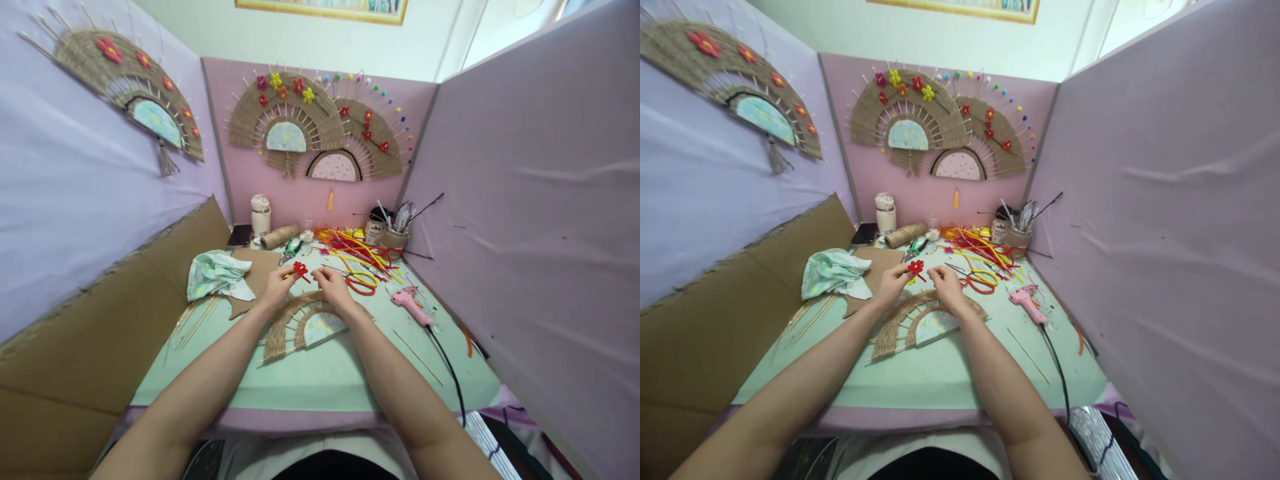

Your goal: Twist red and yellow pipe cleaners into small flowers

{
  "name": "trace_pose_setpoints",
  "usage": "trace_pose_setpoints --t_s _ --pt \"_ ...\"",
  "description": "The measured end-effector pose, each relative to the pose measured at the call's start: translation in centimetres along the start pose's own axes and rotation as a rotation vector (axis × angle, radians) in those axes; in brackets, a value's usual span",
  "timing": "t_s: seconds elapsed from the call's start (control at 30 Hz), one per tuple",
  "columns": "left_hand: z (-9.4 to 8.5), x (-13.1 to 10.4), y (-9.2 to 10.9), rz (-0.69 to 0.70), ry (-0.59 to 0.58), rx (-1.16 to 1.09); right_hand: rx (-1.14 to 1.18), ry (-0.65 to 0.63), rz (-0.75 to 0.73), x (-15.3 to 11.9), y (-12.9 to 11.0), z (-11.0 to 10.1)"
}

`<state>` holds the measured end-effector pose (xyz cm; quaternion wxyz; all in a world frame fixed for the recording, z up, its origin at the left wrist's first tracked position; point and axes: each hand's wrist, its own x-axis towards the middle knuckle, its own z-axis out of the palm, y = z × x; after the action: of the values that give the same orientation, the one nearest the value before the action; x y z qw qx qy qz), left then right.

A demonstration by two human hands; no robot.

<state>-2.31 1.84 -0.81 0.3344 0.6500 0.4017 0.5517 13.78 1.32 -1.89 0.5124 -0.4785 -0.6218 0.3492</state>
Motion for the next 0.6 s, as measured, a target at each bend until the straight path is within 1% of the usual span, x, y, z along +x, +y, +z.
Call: trace_pose_setpoints --t_s 0.1,0.2,0.3,0.4,0.5,0.6 --pt "-0.1 0.0 -0.2 -0.009 0.002 -0.036 -0.055 -0.009 -0.051 -0.2 0.2 0.2" --pt "-0.1 0.0 -0.8 -0.035 -0.013 -0.068 -0.044 -0.066 -0.077 -0.4 0.0 0.4" --pt "0.1 0.1 -1.7 -0.112 -0.032 -0.111 0.025 -0.157 -0.022 -0.7 -0.6 0.5" --pt "0.4 0.1 -2.3 -0.213 -0.061 -0.247 0.120 -0.230 0.058 -1.1 -1.3 0.6" --pt "0.8 0.0 -2.2 -0.305 -0.081 -0.396 0.216 -0.240 0.102 -1.3 -1.5 0.9" --pt "0.9 -0.2 -1.7 -0.376 -0.097 -0.502 0.270 -0.215 0.144 -1.3 -1.2 1.2"
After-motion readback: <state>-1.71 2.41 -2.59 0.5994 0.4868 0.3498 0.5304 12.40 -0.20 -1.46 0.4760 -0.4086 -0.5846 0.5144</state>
